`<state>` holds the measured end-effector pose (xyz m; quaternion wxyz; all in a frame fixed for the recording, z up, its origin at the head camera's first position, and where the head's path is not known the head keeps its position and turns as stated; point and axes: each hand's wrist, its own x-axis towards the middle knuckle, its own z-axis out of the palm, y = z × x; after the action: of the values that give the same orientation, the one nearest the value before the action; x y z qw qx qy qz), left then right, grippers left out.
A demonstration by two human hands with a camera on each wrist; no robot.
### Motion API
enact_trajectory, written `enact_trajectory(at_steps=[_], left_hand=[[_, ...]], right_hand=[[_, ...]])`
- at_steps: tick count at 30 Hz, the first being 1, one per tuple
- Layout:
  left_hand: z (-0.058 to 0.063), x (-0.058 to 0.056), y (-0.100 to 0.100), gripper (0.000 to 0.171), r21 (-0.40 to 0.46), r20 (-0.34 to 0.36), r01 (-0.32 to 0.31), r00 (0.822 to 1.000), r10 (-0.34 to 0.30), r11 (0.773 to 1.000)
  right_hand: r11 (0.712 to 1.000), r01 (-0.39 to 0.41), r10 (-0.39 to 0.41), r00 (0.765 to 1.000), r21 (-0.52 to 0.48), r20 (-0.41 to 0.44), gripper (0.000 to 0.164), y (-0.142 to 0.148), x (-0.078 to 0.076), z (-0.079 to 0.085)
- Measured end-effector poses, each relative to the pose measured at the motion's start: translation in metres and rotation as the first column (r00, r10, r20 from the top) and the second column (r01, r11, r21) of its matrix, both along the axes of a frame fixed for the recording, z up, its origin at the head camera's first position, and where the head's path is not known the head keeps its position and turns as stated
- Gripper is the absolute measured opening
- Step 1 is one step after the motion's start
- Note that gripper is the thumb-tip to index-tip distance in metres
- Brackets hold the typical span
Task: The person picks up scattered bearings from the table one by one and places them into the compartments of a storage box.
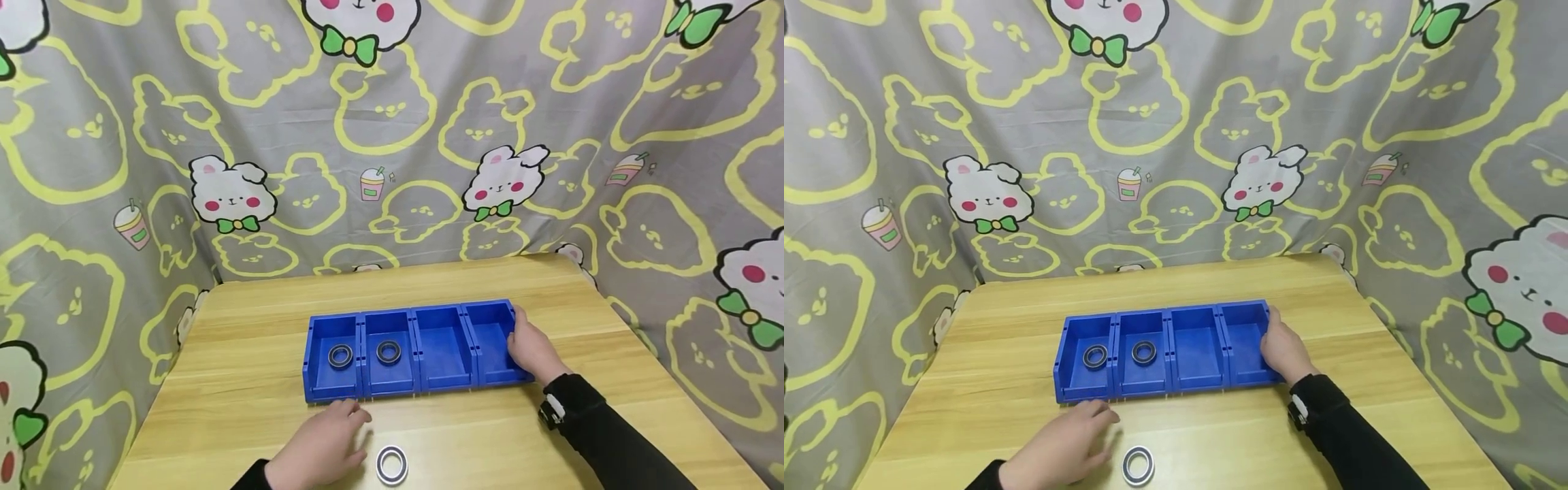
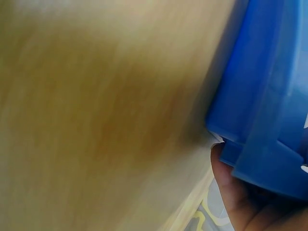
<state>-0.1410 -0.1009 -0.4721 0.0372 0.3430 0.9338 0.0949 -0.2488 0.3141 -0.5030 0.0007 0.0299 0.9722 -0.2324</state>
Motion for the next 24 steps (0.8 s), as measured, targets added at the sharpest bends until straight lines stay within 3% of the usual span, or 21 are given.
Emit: enact_trajectory(at_steps=[4, 11, 24], left_hand=[[-0.005, 0.010, -0.009, 0.049, 0.001, 0.075, -0.069, 0.995, 0.068, 0.998], [-0.016, 0.011, -0.018, 0.043, -0.002, 0.178, -0.103, 0.979, 0.101, 0.995], [-0.021, 0.010, -0.026, 0.039, -0.007, 0.223, -0.104, 0.969, 0.103, 0.995]], right_hand=[[1.000, -0.003, 0.003, 1.000, -0.001, -0.008, 0.063, -0.001, -0.001, -0.002], [1.000, 0.000, 0.000, 1.000, 0.000, -0.001, 0.063, -0.002, 0.003, -0.003], [1.000, 0.012, -0.012, 1.000, -0.009, -0.001, 0.062, -0.001, 0.002, 0.000]])
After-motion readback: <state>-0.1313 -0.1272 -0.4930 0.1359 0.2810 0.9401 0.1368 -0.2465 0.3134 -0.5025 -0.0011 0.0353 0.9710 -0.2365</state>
